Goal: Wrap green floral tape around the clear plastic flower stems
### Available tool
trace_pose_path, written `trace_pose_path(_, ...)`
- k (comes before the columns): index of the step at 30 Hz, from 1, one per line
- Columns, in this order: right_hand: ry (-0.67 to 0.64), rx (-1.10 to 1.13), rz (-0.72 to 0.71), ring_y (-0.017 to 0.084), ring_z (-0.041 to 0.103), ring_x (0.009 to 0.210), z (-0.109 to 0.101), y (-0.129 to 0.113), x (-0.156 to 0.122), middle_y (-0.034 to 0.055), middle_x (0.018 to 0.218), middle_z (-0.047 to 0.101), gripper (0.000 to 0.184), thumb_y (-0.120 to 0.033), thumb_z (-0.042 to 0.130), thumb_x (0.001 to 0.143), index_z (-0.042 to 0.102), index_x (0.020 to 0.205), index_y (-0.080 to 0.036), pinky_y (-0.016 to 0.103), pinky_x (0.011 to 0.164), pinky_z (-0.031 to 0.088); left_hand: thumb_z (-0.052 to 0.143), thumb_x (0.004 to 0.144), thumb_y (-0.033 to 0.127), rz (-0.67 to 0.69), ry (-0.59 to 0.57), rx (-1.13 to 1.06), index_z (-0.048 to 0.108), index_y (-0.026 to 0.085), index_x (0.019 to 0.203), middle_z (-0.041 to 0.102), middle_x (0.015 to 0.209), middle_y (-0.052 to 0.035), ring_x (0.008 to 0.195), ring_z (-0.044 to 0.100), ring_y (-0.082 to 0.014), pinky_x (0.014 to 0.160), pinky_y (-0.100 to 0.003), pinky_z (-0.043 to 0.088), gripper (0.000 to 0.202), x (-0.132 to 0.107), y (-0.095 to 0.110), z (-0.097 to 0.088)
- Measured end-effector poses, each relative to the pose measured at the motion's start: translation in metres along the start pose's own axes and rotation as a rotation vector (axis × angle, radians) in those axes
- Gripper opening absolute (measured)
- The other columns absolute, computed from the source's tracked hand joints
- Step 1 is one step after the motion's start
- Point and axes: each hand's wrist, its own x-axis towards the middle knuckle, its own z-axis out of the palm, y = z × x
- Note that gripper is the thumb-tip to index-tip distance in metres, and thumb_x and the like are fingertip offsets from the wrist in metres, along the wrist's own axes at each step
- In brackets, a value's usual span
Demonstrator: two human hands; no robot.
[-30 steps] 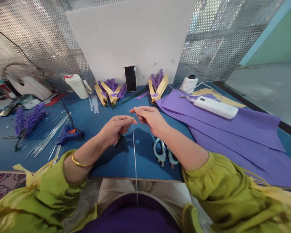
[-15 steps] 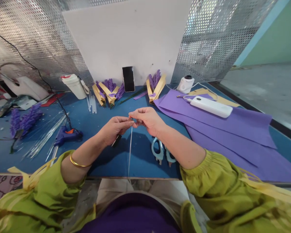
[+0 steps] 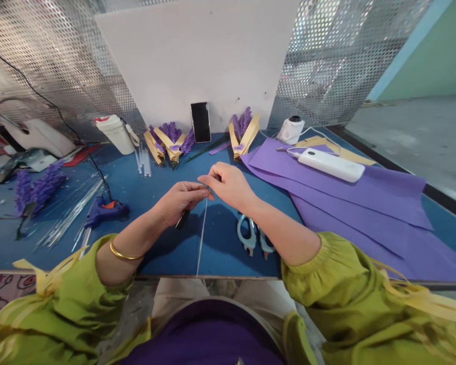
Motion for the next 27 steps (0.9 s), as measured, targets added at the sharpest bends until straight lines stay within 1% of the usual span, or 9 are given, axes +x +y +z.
trace_pose_path(2,0.053,0.036,-0.006,0.011,0.047,0.060,-0.004,0.003,0.003,0.0018,0.065,0.056,0.040,-0.053,0.057,0.083,0.065,0.069,-0.016,0.027,0.058,0.035,0.067,0.075,0.042,0.007,0.002,-0.003,0.070,0.012,0.077,0.026,0.047,0.0080,0.045,0.017,-0.0058,0.047,-0.026,0.009,0.030,0.000,0.000,-0.001)
trace_pose_path(5,0.052,0.315,0.128,0.011,0.050,0.062,-0.007,0.008,0.006,0.0034,0.074,0.059,0.043,-0.056,0.055,0.084,0.072,0.089,-0.017,0.027,0.059,0.038,0.066,0.076,0.045,0.030,0.010,-0.012,0.070,0.013,0.078,0.028,0.049,0.0075,0.046,0.019,-0.0060,0.047,-0.026,0.010,0.032,0.000,0.000,-0.001)
trace_pose_path(6,0.018,0.415,0.177,0.010,0.049,0.061,-0.008,0.009,0.007,0.0032,0.074,0.059,0.042,-0.055,0.057,0.082,0.073,0.090,-0.016,0.027,0.058,0.038,0.066,0.076,0.045,0.032,0.012,-0.015,0.070,0.013,0.078,0.029,0.049,0.0074,0.046,0.019,-0.0060,0.047,-0.025,0.010,0.032,0.000,0.000,-0.001)
trace_pose_path(8,-0.122,0.578,0.250,0.010,0.049,0.059,-0.007,0.010,0.007,0.0027,0.071,0.060,0.037,-0.051,0.064,0.078,0.074,0.087,-0.016,0.026,0.057,0.039,0.067,0.075,0.046,0.027,0.015,-0.029,0.070,0.013,0.077,0.029,0.050,0.0074,0.046,0.018,-0.0059,0.047,-0.025,0.010,0.033,0.000,0.000,0.000)
trace_pose_path(10,-0.241,0.681,0.286,0.010,0.050,0.055,-0.004,0.009,0.005,0.0016,0.065,0.060,0.030,-0.044,0.070,0.074,0.073,0.081,-0.015,0.026,0.056,0.039,0.068,0.073,0.046,0.027,0.017,-0.043,0.069,0.013,0.076,0.028,0.049,0.0077,0.046,0.018,-0.0058,0.047,-0.025,0.011,0.033,0.000,0.000,0.000)
trace_pose_path(13,-0.258,0.740,0.310,0.008,0.049,0.049,0.002,0.008,0.003,0.0001,0.058,0.060,0.024,-0.037,0.076,0.069,0.069,0.067,-0.014,0.025,0.054,0.037,0.068,0.073,0.047,0.031,0.013,-0.044,0.069,0.013,0.077,0.027,0.049,0.0077,0.046,0.018,-0.0058,0.047,-0.025,0.011,0.034,0.000,-0.002,0.001)
trace_pose_path(18,-0.205,0.744,0.357,0.006,0.045,0.045,0.008,0.009,0.000,-0.0031,0.050,0.054,0.033,-0.038,0.079,0.064,0.057,0.054,-0.015,0.023,0.048,0.032,0.067,0.075,0.049,0.037,-0.033,-0.038,0.070,0.013,0.077,0.027,0.051,0.0073,0.048,0.018,-0.0060,0.047,-0.025,0.010,0.036,0.000,-0.005,0.000)
trace_pose_path(24,-0.299,0.868,0.389,0.007,0.049,0.050,0.002,0.010,0.002,-0.0009,0.058,0.060,0.028,-0.040,0.075,0.070,0.071,0.076,-0.013,0.022,0.053,0.039,0.069,0.072,0.049,0.011,-0.008,-0.080,0.069,0.014,0.075,0.028,0.052,0.0072,0.047,0.017,-0.0054,0.046,-0.024,0.010,0.036,-0.001,0.000,0.001)
trace_pose_path(27,-0.351,0.914,0.398,0.007,0.051,0.054,-0.001,0.012,0.003,0.0002,0.061,0.061,0.026,-0.038,0.075,0.071,0.071,0.076,-0.013,0.022,0.057,0.042,0.070,0.070,0.049,-0.003,0.002,-0.100,0.068,0.014,0.075,0.027,0.051,0.0076,0.046,0.017,-0.0053,0.045,-0.023,0.011,0.035,-0.001,0.000,0.001)
